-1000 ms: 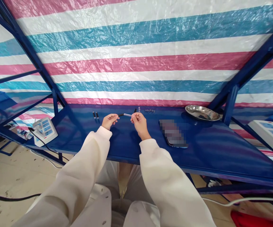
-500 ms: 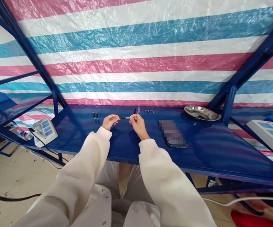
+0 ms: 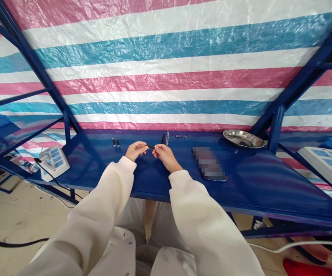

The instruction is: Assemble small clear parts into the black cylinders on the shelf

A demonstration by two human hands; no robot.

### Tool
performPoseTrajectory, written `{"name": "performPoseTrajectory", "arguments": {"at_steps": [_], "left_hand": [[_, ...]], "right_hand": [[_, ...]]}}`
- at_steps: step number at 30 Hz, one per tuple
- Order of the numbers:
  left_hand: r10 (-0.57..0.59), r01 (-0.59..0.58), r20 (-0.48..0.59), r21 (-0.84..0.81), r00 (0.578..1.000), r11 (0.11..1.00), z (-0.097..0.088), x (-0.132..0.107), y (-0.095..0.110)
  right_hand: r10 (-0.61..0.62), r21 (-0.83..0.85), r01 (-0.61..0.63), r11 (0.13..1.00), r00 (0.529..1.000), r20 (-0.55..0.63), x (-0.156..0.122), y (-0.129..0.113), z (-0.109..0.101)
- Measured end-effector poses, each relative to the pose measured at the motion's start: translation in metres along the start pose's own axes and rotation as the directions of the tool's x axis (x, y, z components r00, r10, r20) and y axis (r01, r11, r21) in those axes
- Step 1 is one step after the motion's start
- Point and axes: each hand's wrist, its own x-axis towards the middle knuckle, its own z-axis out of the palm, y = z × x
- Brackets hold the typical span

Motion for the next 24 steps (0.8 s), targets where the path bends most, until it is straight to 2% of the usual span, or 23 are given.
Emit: {"name": "performPoseTrajectory", "arguments": {"at_steps": [3,5,10,18,21,24], "left_hand": [[0.015,-0.015,0.024,-0.010,1.000,1.000,0.002,-0.001,0.001],[0.025,-0.025,0.034,0.010,0.999,1.000,0.004,-0.003,0.003],[0.079,-0.087,0.085,0.095,0.993,0.992,0.008,-0.010,0.006],[0.125,-0.141,0.075,0.284,0.989,0.948,0.009,-0.010,-0.003],[0.116,-0.133,0.064,0.438,0.991,0.889,0.005,-0.008,-0.002],[0.109,-0.022,-0.082,0.696,0.991,0.718,-0.007,-0.005,0.005]], "right_hand": [[0.073,0.140,-0.081,0.987,0.996,0.056,-0.001,-0.002,0.001],[0.089,0.170,-0.102,0.980,0.992,0.085,-0.001,-0.003,0.002],[0.092,0.160,-0.115,0.980,0.985,0.146,-0.002,-0.005,0.006],[0.121,0.162,-0.150,0.975,0.977,0.176,-0.005,-0.004,0.010],[0.132,0.099,-0.146,0.984,0.982,0.137,-0.006,-0.002,0.012],[0.113,0.055,-0.115,0.992,0.992,0.048,-0.006,-0.003,0.012]]}}
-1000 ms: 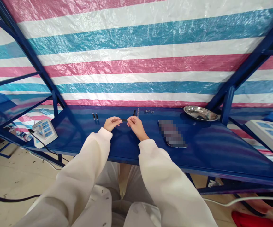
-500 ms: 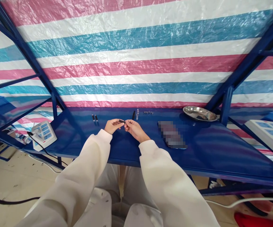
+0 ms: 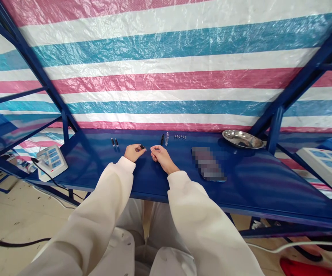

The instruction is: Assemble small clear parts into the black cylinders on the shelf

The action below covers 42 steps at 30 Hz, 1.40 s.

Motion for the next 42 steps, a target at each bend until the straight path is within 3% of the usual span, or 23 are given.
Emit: {"name": "performPoseTrajectory", "arguments": {"at_steps": [2,5,9,23,42], "left_hand": [[-0.144,0.165,-0.117,0.192,0.983,0.967,-0.012,0.004,-0.004],[-0.326,0.405,-0.277,0.305,0.904,0.862,-0.030,0.010,-0.012],[-0.432,0.535,-0.331,0.352,0.839,0.768,-0.044,0.014,-0.021],[-0.475,0.573,-0.326,0.376,0.817,0.728,-0.048,0.021,-0.032],[-0.514,0.598,-0.307,0.359,0.801,0.717,-0.050,0.018,-0.030]], "right_hand": [[-0.011,-0.010,0.010,1.000,0.999,-0.039,-0.001,-0.001,0.000],[0.005,-0.045,-0.007,0.999,0.999,-0.040,-0.002,-0.003,0.000],[0.016,-0.062,-0.019,0.998,0.999,-0.043,-0.003,-0.004,0.001],[-0.015,-0.038,0.014,0.999,0.999,-0.037,-0.007,-0.009,0.001],[-0.027,-0.058,0.024,0.998,0.999,-0.044,-0.006,-0.008,0.001]]}}
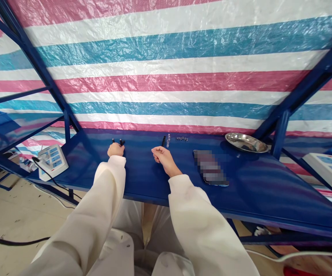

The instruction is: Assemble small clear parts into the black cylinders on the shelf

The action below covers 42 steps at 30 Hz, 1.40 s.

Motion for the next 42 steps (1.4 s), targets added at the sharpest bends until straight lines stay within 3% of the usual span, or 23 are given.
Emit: {"name": "performPoseTrajectory", "arguments": {"at_steps": [3,5,7,9,11,13,15,16,18,23,27,31,36,40,42], "left_hand": [[0.004,-0.004,0.013,0.018,1.000,1.000,-0.003,-0.001,-0.001],[0.013,-0.015,0.032,0.050,0.999,0.999,-0.007,-0.006,0.001],[0.081,-0.085,0.057,0.081,0.995,0.993,-0.011,-0.016,0.007],[0.240,-0.248,0.097,0.086,0.966,0.965,-0.014,-0.030,0.017],[0.460,-0.468,0.177,0.002,0.870,0.884,-0.011,-0.045,0.029],[0.645,-0.635,0.191,-0.116,0.740,0.764,-0.002,-0.059,0.043],[0.785,-0.766,0.189,-0.176,0.590,0.618,0.012,-0.067,0.056],[0.820,-0.800,0.206,-0.187,0.535,0.569,0.019,-0.069,0.061],[0.846,-0.833,0.248,-0.188,0.472,0.520,0.031,-0.070,0.071],[0.821,-0.835,0.248,-0.073,0.514,0.545,0.046,-0.067,0.086],[0.814,-0.844,0.266,-0.008,0.516,0.537,0.052,-0.066,0.092],[0.824,-0.837,0.169,0.011,0.541,0.547,0.057,-0.063,0.096],[0.769,-0.768,0.080,-0.052,0.634,0.639,0.053,-0.057,0.094],[0.660,-0.634,0.028,-0.248,0.751,0.733,0.036,-0.054,0.081],[0.611,-0.581,-0.027,-0.345,0.791,0.737,0.026,-0.053,0.071]], "right_hand": [[-0.033,-0.103,0.029,0.994,0.999,-0.036,0.002,0.001,-0.003],[-0.109,-0.312,0.073,0.947,0.989,-0.100,0.004,0.003,-0.007],[-0.217,-0.597,0.080,0.798,0.963,-0.161,0.006,0.004,-0.012],[-0.303,-0.822,0.023,0.569,0.935,-0.184,0.006,0.005,-0.016],[-0.338,-0.926,-0.066,0.371,0.919,-0.201,0.005,0.005,-0.019],[-0.334,-0.955,-0.148,0.258,0.914,-0.232,0.003,0.005,-0.020],[-0.305,-0.956,-0.195,0.221,0.917,-0.257,0.002,0.005,-0.020],[-0.285,-0.955,-0.204,0.216,0.922,-0.261,0.002,0.006,-0.020],[-0.239,-0.951,-0.215,0.221,0.934,-0.267,0.002,0.008,-0.020],[-0.131,-0.935,-0.254,0.249,0.947,-0.292,0.008,0.013,-0.022],[-0.093,-0.929,-0.265,0.259,0.951,-0.296,0.012,0.013,-0.023],[-0.087,-0.937,-0.264,0.230,0.953,-0.290,0.014,0.013,-0.023],[-0.083,-0.948,-0.246,0.203,0.960,-0.267,0.018,0.015,-0.023],[-0.077,-0.951,-0.244,0.191,0.962,-0.262,0.022,0.018,-0.024],[-0.083,-0.955,-0.238,0.179,0.963,-0.256,0.024,0.021,-0.024]]}}
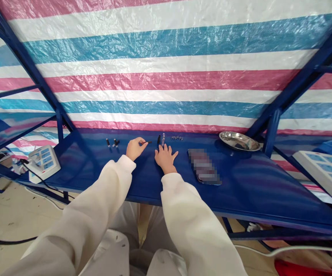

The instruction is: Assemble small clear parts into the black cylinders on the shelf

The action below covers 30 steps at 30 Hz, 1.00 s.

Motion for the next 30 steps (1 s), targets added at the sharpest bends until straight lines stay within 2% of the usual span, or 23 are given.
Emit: {"name": "performPoseTrajectory", "arguments": {"at_steps": [3,7,12,15,19,23,26,30], "left_hand": [[-0.023,0.011,-0.082,-0.149,0.996,0.989,-0.012,-0.009,-0.011],[-0.119,0.061,-0.133,-0.378,0.984,0.924,-0.007,-0.017,-0.028],[-0.192,0.125,-0.059,-0.569,0.980,0.813,0.006,-0.018,-0.037],[-0.224,0.154,-0.031,-0.632,0.974,0.760,0.006,-0.017,-0.037],[-0.239,0.166,-0.014,-0.678,0.971,0.716,0.004,-0.016,-0.035],[-0.238,0.173,0.005,-0.700,0.971,0.693,0.001,-0.016,-0.032],[-0.241,0.176,0.009,-0.707,0.971,0.685,-0.001,-0.017,-0.030],[-0.244,0.166,0.000,-0.732,0.970,0.661,-0.001,-0.017,-0.030]], "right_hand": [[-0.003,-0.013,0.002,1.000,1.000,-0.009,0.003,0.000,0.003],[0.003,-0.008,-0.003,1.000,1.000,-0.021,0.004,0.000,0.003],[-0.025,0.006,0.026,1.000,0.999,-0.046,-0.003,-0.002,0.002],[-0.130,0.074,0.136,0.988,0.989,-0.076,-0.010,-0.004,0.002],[-0.274,0.283,0.329,0.901,0.937,-0.215,-0.013,-0.007,-0.003],[-0.195,0.521,0.377,0.766,0.908,-0.371,-0.015,-0.010,-0.011],[-0.183,0.613,0.401,0.681,0.903,-0.388,-0.018,-0.012,-0.014],[-0.252,0.639,0.460,0.616,0.884,-0.393,-0.017,-0.010,-0.010]]}}
